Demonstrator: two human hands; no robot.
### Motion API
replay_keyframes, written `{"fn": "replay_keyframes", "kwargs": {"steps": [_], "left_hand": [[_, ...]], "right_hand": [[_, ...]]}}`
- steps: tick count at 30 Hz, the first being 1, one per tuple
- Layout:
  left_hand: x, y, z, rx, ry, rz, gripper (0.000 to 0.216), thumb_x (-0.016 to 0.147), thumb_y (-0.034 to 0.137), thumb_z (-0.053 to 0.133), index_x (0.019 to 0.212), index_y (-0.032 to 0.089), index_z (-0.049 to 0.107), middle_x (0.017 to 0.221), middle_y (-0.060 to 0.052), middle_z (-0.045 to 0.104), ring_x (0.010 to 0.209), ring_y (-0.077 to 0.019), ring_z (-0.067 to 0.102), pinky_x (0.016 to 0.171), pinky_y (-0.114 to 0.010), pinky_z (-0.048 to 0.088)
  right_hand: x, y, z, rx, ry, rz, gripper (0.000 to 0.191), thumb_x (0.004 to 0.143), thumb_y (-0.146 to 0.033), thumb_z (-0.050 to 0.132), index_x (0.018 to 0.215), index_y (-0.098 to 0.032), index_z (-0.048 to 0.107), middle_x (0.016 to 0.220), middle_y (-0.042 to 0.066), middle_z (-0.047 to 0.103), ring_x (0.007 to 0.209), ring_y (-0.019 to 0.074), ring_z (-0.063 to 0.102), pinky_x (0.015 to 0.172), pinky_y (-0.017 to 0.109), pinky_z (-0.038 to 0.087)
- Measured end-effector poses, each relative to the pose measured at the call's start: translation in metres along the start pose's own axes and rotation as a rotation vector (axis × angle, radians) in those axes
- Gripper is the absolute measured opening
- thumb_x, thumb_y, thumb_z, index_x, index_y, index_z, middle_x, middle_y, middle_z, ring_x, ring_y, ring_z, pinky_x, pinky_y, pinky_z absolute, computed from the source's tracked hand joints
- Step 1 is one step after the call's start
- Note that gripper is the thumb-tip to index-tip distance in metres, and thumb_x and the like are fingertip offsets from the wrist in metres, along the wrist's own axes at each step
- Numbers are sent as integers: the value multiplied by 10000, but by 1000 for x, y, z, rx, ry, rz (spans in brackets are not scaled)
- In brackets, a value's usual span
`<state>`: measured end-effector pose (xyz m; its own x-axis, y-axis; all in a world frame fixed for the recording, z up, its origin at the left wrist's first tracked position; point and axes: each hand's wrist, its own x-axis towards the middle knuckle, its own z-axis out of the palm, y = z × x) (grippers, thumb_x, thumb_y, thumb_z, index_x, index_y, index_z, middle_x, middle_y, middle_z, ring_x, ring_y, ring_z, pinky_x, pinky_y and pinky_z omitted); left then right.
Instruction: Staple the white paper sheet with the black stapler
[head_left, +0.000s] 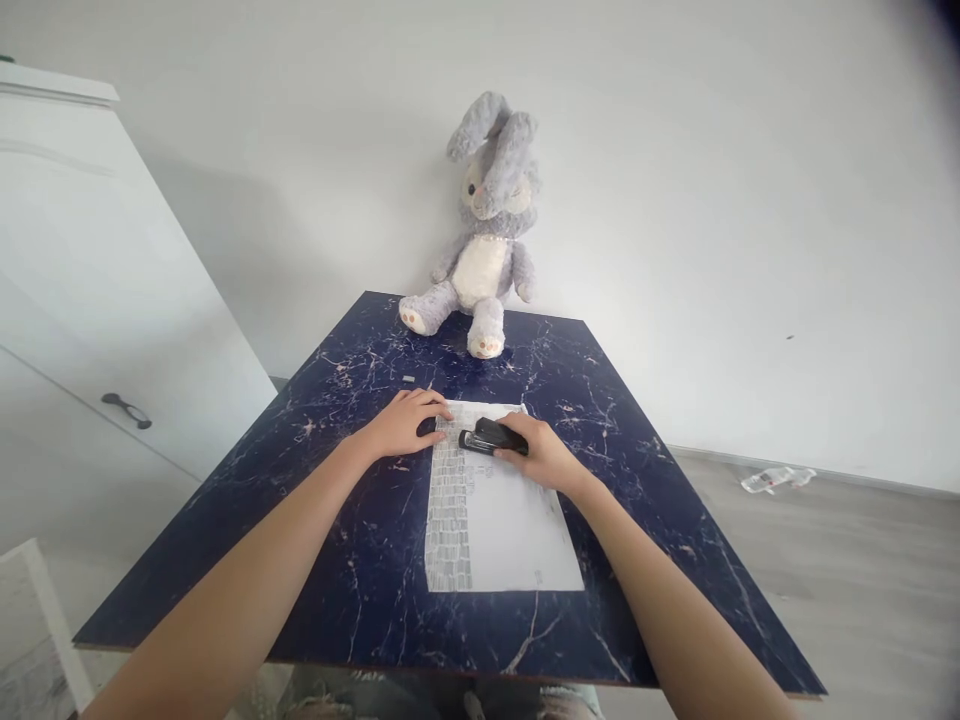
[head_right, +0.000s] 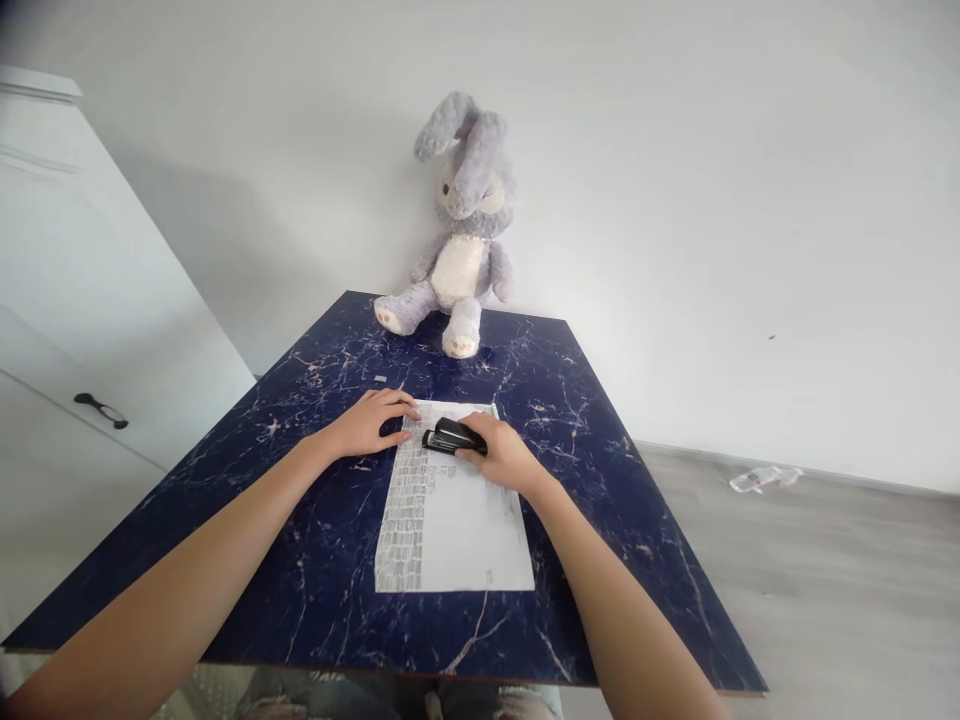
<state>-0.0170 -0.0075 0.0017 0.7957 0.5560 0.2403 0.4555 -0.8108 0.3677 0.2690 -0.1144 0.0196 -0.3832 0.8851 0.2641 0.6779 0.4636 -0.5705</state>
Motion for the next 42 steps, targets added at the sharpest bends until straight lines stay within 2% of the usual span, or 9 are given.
{"fn": "replay_keyframes", "kwargs": {"steps": [7,16,20,24,26,29,33,38,42], "left_hand": [[-1,-2,1,-32,43,-5,314,930,403,591,1214,286,658,1316,-80,584,1256,-295,531,1081,-457,367],[4,-13,7,-285,129,-36,368,1040,387,387,1272,238,631,1322,-95,615,1239,-255,559,1104,-425,394],[4,-15,7,-394,128,-101,380,1040,397,375,1271,247,636,1334,-79,623,1245,-260,565,1106,-420,395],[6,-8,7,-492,225,-134,349,1013,433,455,1195,235,677,1269,-80,663,1222,-272,581,1112,-437,388],[9,1,10,-679,387,-199,336,992,461,506,1125,213,690,1229,-91,678,1208,-272,596,1118,-443,391],[15,18,18,-1224,537,-366,323,959,475,583,1061,180,667,1186,-122,696,1136,-265,655,1054,-445,467],[18,34,28,-1712,303,-521,253,907,359,705,1005,127,680,1058,-150,730,982,-227,705,912,-372,556],[17,32,32,-1673,288,-485,191,897,282,730,977,110,705,1025,-122,742,929,-173,712,868,-279,560],[18,25,33,-1517,358,-510,201,875,258,750,990,105,690,999,-129,751,904,-185,729,896,-324,572]], "right_hand": [[-4,19,-14,613,-193,132,470,967,-498,564,1336,-214,627,1320,104,667,1188,281,640,1044,478,484],[-3,56,-12,1032,-302,225,573,791,-394,828,1313,-230,659,1397,114,624,1264,288,607,1125,485,425],[-3,38,-10,781,-208,135,576,847,-445,761,1366,-240,619,1418,104,607,1299,299,576,1115,484,437],[1,16,7,281,-57,81,397,856,-339,737,1237,-235,692,1143,61,747,1013,272,709,935,430,557],[3,10,17,117,68,39,325,884,-260,684,1208,-237,695,1088,49,759,949,251,724,870,398,581],[4,4,24,-153,267,-125,411,930,-117,555,1312,-242,639,1289,76,694,1175,271,660,988,445,543],[4,-6,21,-528,314,-359,519,964,-12,446,1414,-241,565,1453,85,579,1362,282,520,1090,511,461],[3,-16,16,-646,255,-474,491,981,-44,514,1429,-243,546,1439,81,592,1339,275,539,1065,481,475],[4,-14,19,-529,356,-363,479,949,-14,489,1346,-249,616,1378,65,645,1311,260,559,1066,468,462]]}}
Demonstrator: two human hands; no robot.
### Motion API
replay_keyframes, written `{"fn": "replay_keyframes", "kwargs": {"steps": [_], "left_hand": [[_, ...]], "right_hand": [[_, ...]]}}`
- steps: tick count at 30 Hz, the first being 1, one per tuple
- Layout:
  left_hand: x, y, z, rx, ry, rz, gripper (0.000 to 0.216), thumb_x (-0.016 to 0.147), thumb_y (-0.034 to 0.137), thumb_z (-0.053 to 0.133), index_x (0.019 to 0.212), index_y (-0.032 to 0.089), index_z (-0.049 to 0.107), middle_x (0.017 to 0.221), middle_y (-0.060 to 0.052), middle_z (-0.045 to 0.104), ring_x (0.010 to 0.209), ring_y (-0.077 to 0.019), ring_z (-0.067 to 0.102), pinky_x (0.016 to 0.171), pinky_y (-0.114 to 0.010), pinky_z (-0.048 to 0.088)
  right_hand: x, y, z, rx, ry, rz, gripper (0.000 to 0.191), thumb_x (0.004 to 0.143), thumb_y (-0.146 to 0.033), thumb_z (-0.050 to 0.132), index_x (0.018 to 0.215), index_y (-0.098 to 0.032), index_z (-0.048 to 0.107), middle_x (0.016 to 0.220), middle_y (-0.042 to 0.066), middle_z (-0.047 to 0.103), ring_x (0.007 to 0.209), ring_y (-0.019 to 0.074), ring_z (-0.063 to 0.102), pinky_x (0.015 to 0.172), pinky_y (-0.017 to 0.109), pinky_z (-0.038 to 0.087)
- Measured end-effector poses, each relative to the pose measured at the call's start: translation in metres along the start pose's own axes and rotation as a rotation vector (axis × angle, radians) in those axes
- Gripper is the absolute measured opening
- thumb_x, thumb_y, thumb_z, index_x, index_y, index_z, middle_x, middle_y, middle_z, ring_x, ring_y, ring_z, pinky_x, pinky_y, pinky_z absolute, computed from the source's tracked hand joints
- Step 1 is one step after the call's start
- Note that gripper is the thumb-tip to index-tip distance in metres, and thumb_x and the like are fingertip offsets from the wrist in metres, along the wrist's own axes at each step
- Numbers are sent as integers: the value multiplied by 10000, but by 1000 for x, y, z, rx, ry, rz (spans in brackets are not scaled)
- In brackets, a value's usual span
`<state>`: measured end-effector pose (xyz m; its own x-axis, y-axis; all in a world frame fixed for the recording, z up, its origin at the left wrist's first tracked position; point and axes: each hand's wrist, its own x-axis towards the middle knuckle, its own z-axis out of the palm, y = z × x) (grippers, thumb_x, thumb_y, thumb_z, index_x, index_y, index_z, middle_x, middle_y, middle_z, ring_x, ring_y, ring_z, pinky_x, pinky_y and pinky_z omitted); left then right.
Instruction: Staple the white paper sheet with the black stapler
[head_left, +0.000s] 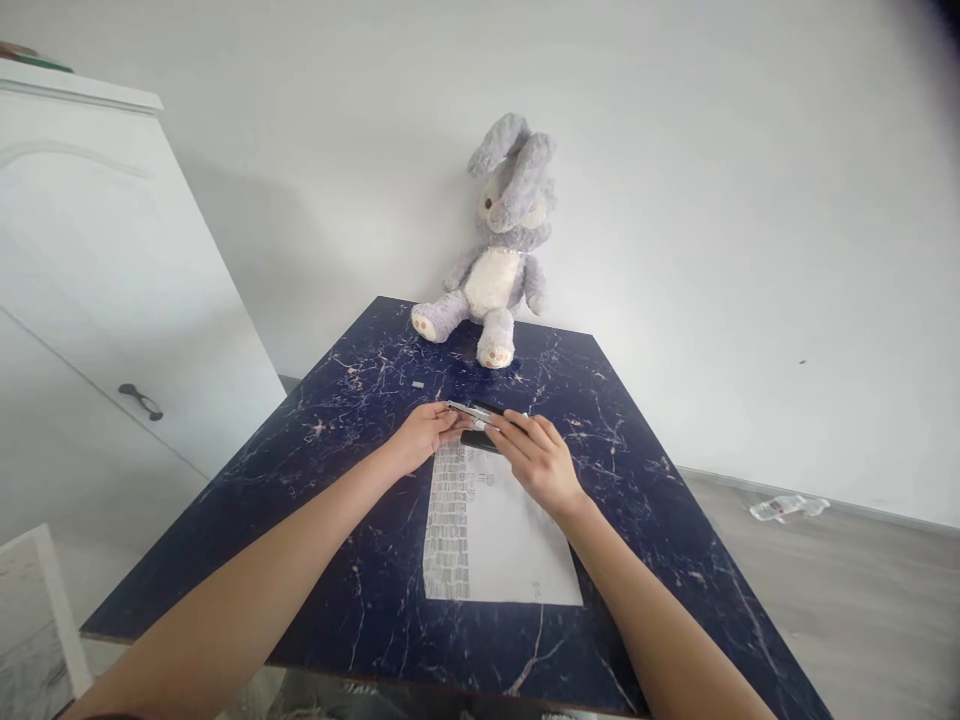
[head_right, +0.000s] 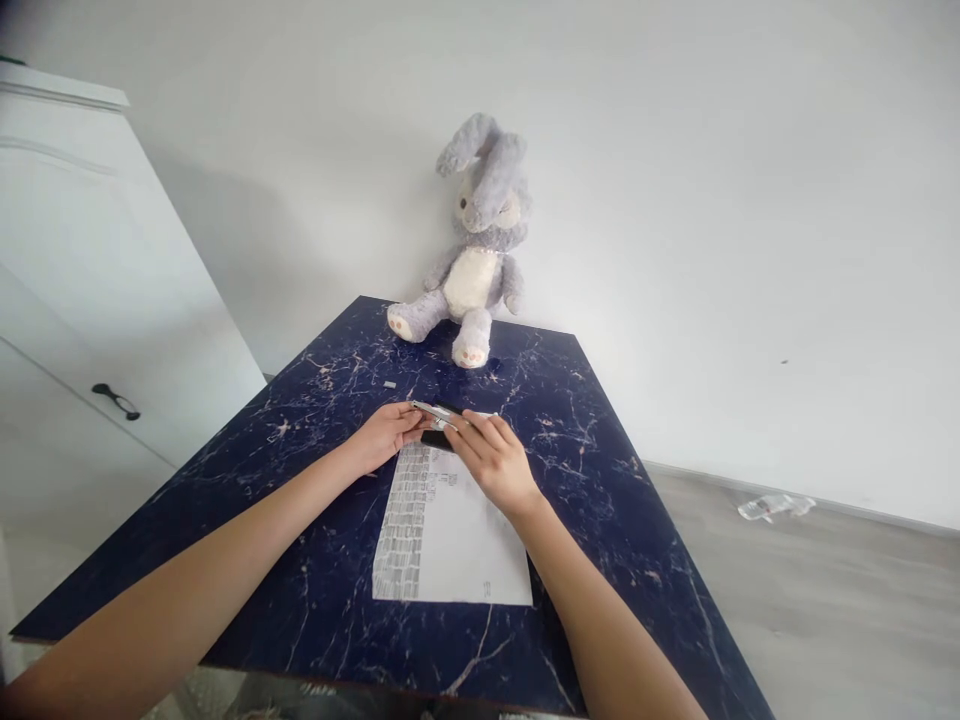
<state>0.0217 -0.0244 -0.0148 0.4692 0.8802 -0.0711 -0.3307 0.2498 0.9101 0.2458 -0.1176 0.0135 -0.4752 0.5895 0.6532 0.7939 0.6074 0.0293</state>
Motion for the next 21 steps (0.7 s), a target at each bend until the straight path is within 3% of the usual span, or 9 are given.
{"fn": "replay_keyframes", "kwargs": {"steps": [4,7,9,12,14,17,21], "left_hand": [[-6,13,2,211,315,365,271,911,371,692,1036,139,625,991,-124,753,728,-179,731,738,-354,616],[-15,22,5,425,385,595,308,942,450,626,1067,170,598,1024,-109,752,617,-138,692,592,-275,582],[-21,23,6,571,334,675,320,953,459,606,1128,193,579,1004,-81,756,549,-104,646,530,-229,535],[-27,15,7,826,147,794,376,934,439,644,1222,215,552,925,-40,758,522,-86,607,537,-208,496],[-31,10,9,961,-2,842,384,919,426,669,1222,217,562,903,-32,755,528,-90,605,554,-211,475],[-36,6,14,996,-202,765,356,941,397,641,1235,218,548,926,-41,750,561,-110,625,581,-226,452],[-42,6,23,906,-317,631,342,954,374,618,1232,218,496,794,-4,719,579,-142,611,598,-243,413]], "right_hand": [[-3,7,5,170,129,528,326,868,-150,615,1173,-218,709,1107,75,759,1005,267,698,895,421,548],[-8,13,5,405,-43,690,262,779,-236,717,1037,-200,749,910,42,769,780,234,704,724,337,555],[-10,14,5,520,-177,664,216,760,-233,730,969,-190,760,860,26,759,764,222,698,715,313,543],[-9,11,3,581,-293,568,233,793,-271,739,1013,-195,751,896,35,754,811,227,699,743,320,551],[-5,6,0,555,-236,455,399,822,-348,757,1194,-218,697,1090,81,735,984,267,688,843,374,563],[-1,-2,-4,479,-59,210,608,870,-408,745,1420,-253,537,1333,139,619,1215,297,593,1008,465,515],[-2,-11,-5,387,36,9,458,968,-276,629,1418,-298,547,1225,107,667,1092,244,649,944,432,549]]}}
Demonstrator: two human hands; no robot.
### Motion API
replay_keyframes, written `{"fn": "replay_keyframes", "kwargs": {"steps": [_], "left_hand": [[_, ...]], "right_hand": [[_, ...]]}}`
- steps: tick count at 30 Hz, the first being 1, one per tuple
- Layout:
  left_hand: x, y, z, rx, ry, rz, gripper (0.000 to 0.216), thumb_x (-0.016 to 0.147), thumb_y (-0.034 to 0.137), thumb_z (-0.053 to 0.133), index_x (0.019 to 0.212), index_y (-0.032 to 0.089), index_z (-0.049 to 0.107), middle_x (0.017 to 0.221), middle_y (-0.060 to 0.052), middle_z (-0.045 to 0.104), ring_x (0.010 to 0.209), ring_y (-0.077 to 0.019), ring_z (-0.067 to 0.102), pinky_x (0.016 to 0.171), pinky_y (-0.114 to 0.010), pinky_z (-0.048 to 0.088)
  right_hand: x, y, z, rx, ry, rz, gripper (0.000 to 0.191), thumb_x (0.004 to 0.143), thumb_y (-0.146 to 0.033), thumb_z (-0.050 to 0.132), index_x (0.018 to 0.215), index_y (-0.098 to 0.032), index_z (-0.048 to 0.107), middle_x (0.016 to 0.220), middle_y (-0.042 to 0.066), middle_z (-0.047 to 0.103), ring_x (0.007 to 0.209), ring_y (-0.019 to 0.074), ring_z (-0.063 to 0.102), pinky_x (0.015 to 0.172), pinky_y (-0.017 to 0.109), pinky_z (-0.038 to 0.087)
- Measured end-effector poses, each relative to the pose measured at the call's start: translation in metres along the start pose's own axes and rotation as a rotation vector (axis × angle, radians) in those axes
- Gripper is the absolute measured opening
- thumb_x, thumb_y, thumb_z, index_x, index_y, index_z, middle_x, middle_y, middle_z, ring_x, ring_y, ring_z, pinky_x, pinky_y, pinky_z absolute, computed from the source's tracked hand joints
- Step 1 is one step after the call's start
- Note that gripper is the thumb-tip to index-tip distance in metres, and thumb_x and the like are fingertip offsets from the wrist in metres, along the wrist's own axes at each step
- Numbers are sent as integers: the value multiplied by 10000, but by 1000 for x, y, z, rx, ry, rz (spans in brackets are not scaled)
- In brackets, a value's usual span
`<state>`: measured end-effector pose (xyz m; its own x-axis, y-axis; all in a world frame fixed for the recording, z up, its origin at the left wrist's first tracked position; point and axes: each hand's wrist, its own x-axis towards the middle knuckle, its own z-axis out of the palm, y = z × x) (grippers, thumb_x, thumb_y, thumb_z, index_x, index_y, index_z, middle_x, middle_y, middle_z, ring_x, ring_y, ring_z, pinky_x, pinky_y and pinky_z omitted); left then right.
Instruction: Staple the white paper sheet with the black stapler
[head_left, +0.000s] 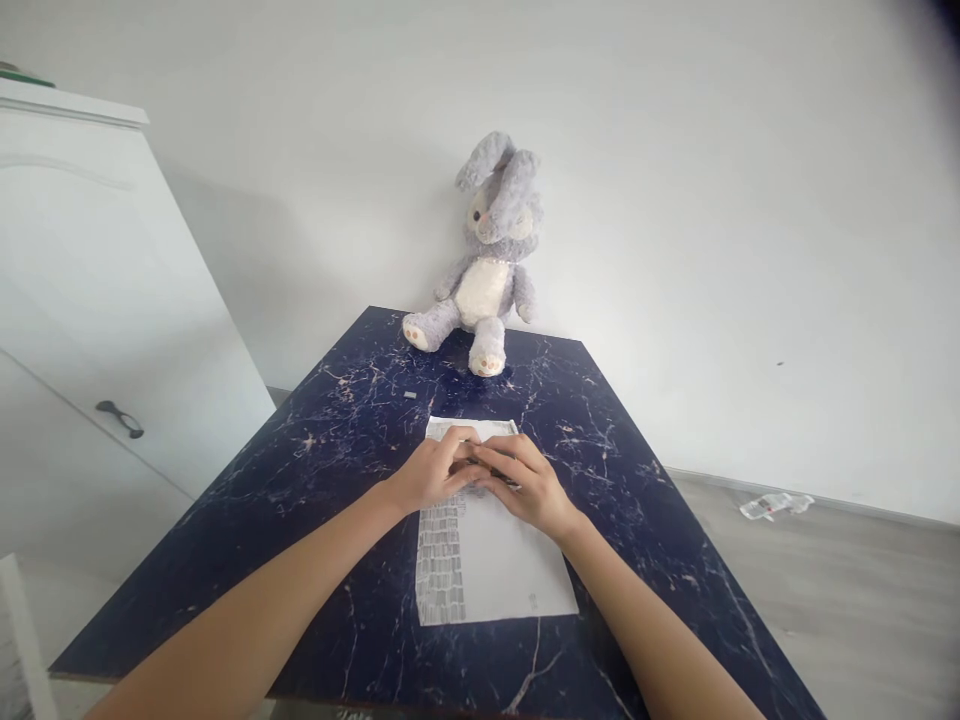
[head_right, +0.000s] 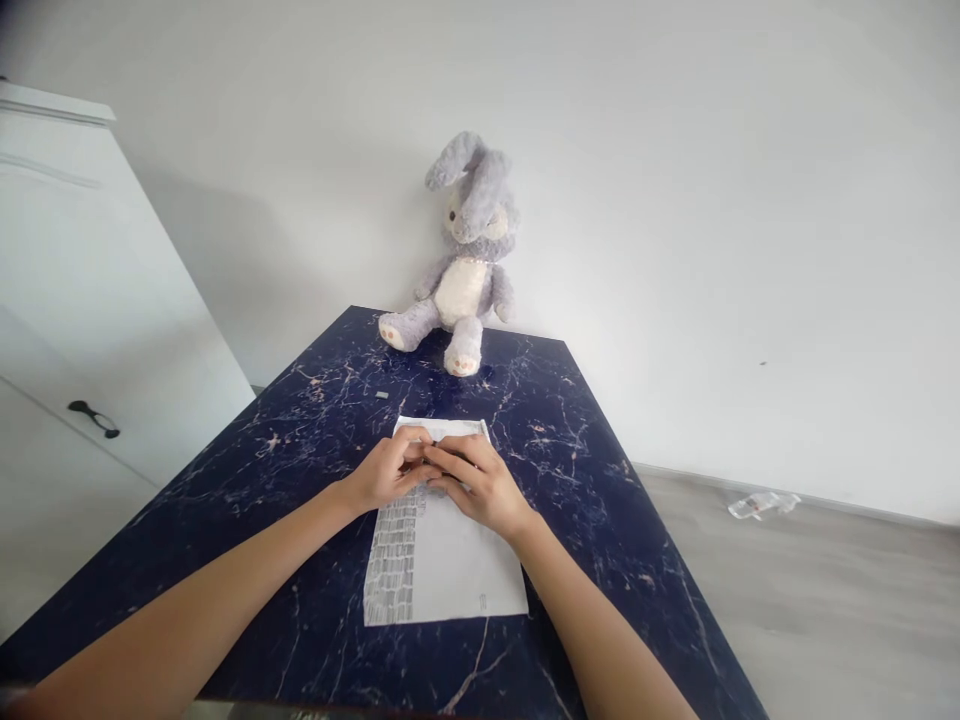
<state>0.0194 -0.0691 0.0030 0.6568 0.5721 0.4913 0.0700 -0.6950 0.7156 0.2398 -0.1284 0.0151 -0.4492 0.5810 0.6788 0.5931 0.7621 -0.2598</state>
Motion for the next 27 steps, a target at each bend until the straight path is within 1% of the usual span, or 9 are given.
{"fn": "replay_keyframes", "kwargs": {"steps": [5,7,10,12,15,17,20,24,27], "left_hand": [[1,3,1,4,-19,-40,279,932,378,641,1137,237,514,701,32,669,513,-131,546,570,-242,381],[2,-1,-8,48,66,-63,291,898,393,680,1104,241,541,771,5,702,547,-141,579,600,-247,412],[6,-21,-35,241,365,-177,196,932,398,614,1058,248,605,848,-37,706,701,-187,642,732,-275,462],[7,-41,-55,404,461,-276,190,969,377,528,1041,244,643,967,-74,707,875,-232,664,872,-322,467],[7,-73,-73,541,444,-414,282,962,333,502,1166,199,644,1314,-152,631,1228,-310,568,1072,-429,389],[6,-87,-74,585,336,-464,337,944,328,533,1246,218,634,1455,-146,551,1373,-343,450,1146,-502,296],[4,-94,-67,623,211,-446,333,944,279,523,1251,259,650,1468,-114,557,1405,-358,413,1160,-556,235],[5,-89,-66,668,215,-437,229,922,199,511,1038,246,702,1207,-116,703,1176,-336,576,1046,-483,371],[7,-85,-69,646,254,-439,123,890,188,565,930,243,668,1011,-108,719,1038,-320,609,954,-439,422]], "right_hand": [[1,-4,3,-58,31,-32,357,973,-207,598,1315,-304,632,1143,63,714,983,218,673,876,401,570],[2,3,-3,-73,112,33,325,957,-212,617,1273,-277,654,1131,78,712,1002,235,667,885,413,564],[-6,33,-19,-168,239,307,278,944,-238,606,1210,-229,686,1110,111,698,1025,265,655,908,444,548],[-20,65,-31,-248,223,510,272,920,-237,587,1160,-199,708,945,90,701,870,253,663,820,429,559],[-48,110,-45,-369,115,787,286,827,-191,602,1071,-178,751,812,62,683,741,240,654,777,418,548],[-64,131,-48,-422,71,893,296,798,-191,606,1045,-182,770,788,61,685,733,243,659,770,406,541],[-76,146,-44,-456,82,890,313,817,-239,593,1064,-197,780,790,66,685,767,243,666,774,381,538],[-77,151,-37,-485,100,809,340,837,-315,593,1103,-199,771,789,69,657,773,248,652,763,394,549],[-66,141,-37,-489,160,703,387,858,-352,605,1183,-180,724,874,90,644,827,268,635,792,449,552]]}}
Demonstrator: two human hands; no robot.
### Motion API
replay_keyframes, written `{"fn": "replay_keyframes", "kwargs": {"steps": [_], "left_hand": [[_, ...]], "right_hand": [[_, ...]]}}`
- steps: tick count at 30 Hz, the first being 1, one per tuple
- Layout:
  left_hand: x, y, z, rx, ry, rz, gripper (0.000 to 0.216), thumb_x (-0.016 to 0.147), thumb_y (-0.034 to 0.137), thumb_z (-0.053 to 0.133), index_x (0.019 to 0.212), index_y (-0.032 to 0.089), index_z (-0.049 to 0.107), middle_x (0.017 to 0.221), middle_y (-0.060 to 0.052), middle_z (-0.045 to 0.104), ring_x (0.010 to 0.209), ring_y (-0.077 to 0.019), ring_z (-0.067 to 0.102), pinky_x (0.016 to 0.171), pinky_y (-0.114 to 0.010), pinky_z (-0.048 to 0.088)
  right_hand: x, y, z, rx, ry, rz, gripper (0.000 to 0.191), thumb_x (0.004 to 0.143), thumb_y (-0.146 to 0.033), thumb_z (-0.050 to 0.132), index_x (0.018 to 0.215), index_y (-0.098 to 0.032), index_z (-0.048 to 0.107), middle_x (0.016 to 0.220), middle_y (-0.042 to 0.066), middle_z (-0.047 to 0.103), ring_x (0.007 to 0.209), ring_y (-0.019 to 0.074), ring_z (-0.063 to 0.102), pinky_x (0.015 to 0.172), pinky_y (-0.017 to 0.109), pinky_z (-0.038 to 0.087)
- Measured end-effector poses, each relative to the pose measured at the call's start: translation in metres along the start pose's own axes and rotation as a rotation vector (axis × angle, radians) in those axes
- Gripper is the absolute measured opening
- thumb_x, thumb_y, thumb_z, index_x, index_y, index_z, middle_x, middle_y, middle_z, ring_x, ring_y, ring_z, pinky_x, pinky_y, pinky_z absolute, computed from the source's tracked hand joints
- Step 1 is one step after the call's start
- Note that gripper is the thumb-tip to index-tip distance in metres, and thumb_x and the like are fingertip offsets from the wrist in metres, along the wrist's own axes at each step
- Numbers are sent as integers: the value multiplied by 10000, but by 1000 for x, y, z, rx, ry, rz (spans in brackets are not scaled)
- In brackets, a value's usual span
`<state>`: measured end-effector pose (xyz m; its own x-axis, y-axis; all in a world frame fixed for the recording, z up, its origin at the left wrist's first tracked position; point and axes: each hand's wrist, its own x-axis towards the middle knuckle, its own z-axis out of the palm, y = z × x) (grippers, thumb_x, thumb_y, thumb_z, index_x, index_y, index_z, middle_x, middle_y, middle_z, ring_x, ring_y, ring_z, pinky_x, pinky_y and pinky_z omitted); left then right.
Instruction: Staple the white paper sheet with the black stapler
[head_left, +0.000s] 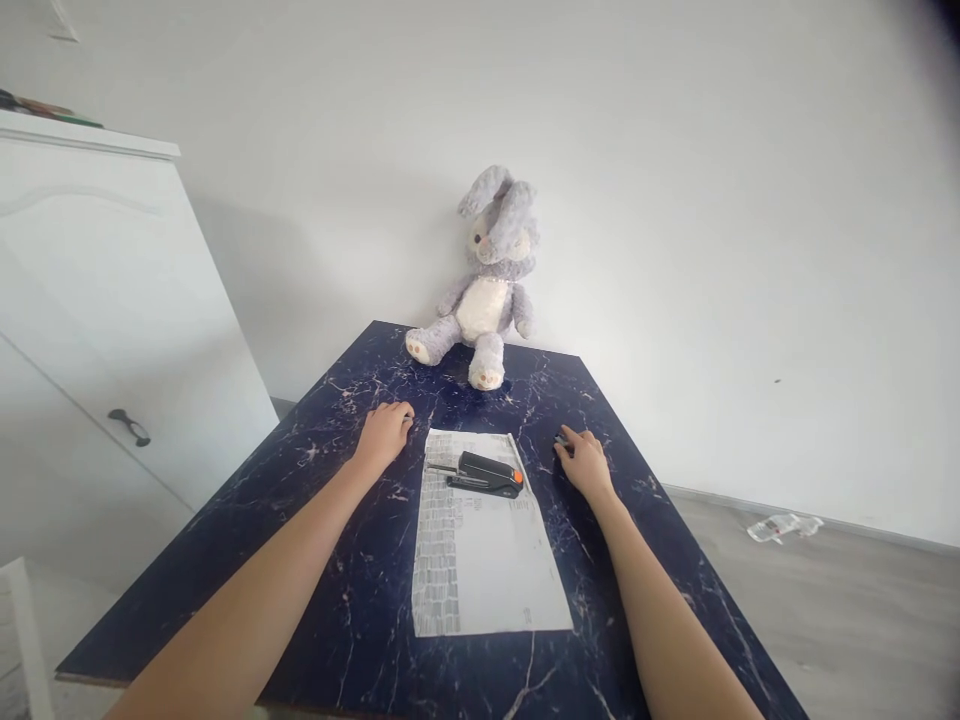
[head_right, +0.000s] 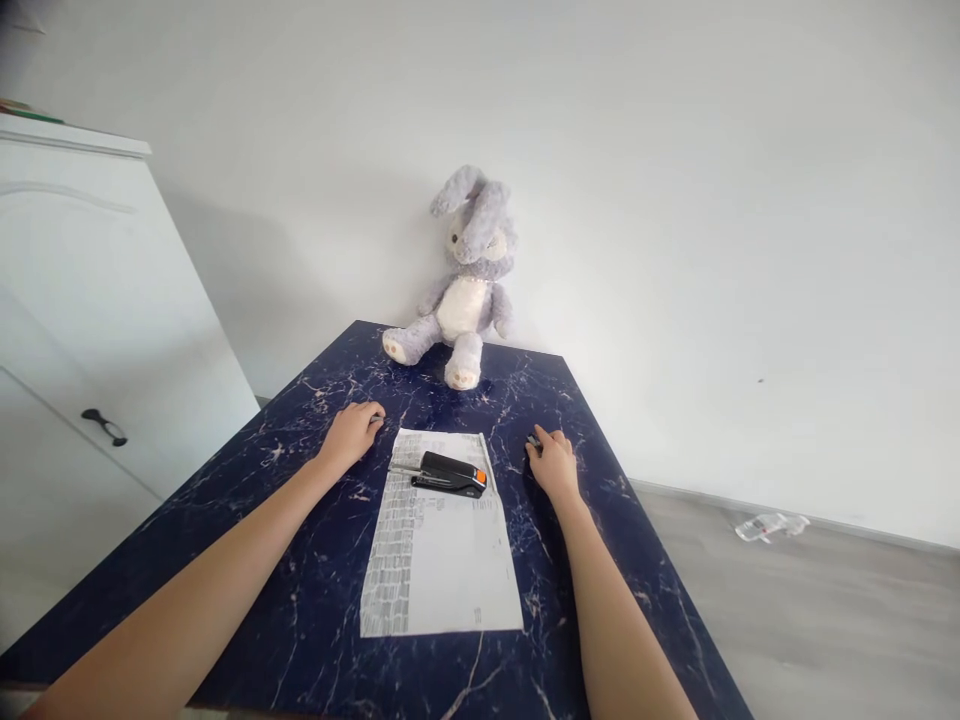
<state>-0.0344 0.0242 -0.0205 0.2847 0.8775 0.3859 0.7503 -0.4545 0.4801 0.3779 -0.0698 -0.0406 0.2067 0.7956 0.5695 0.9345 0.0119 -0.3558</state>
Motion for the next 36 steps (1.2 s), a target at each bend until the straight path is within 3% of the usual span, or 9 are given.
{"fn": "replay_keyframes", "kwargs": {"steps": [2,4,6,8,11,15,21,31,36], "left_hand": [[0,3,-1,-116,42,-23,67,892,199,583,915,240,631,913,-88,703,952,-291,629,903,-408,442],[-1,10,-1,-355,56,-39,17,911,248,592,915,232,592,851,-62,688,833,-243,643,828,-368,468],[-4,21,-2,-696,18,-53,124,929,335,602,931,220,557,862,-54,697,729,-193,635,722,-323,483],[-8,33,-3,-1022,-41,-76,228,923,418,624,957,209,540,904,-63,712,680,-161,618,627,-283,471],[-12,47,-5,-1209,-109,-93,310,862,453,714,956,187,584,875,-65,719,666,-144,605,611,-266,474],[-15,49,-1,-1109,-177,-47,291,780,401,807,888,158,688,908,-84,735,746,-161,647,716,-292,514],[-17,49,2,-904,-319,98,212,765,360,812,877,183,779,967,-103,762,885,-235,706,853,-359,539],[-18,51,-7,-718,-407,189,191,800,338,777,934,210,824,958,-100,786,873,-263,729,847,-359,548],[-19,53,-7,-690,-404,229,216,817,364,769,965,216,822,984,-92,789,878,-258,735,807,-328,553]], "right_hand": [[1,-23,-10,77,58,-66,402,902,-378,587,1240,-182,679,966,104,636,887,273,627,836,471,545],[-2,-56,-21,207,16,-147,373,960,-393,544,1262,-203,653,1046,107,635,939,263,624,864,455,542],[-10,-92,-30,392,-153,-271,355,1004,-373,494,1300,-225,621,1152,111,635,999,245,630,855,405,553],[-21,-122,-33,468,-350,-425,444,978,-376,565,1398,-233,545,1242,121,626,1074,254,625,896,405,554],[-34,-144,-26,413,-487,-516,563,926,-344,656,1455,-259,484,1248,112,653,1096,269,637,934,432,553],[-37,-141,-15,407,-444,-455,446,948,-267,609,1388,-264,536,1228,89,679,1083,248,665,947,423,556],[-36,-136,-12,435,-421,-429,442,902,-231,652,1336,-262,573,1203,82,697,1064,246,676,934,415,554],[-38,-135,-8,502,-404,-365,407,858,-200,691,1255,-248,615,1163,70,710,1035,246,673,924,414,537],[-39,-133,-4,552,-310,-317,358,857,-196,682,1210,-240,642,1145,70,723,1027,241,683,914,403,547]]}}
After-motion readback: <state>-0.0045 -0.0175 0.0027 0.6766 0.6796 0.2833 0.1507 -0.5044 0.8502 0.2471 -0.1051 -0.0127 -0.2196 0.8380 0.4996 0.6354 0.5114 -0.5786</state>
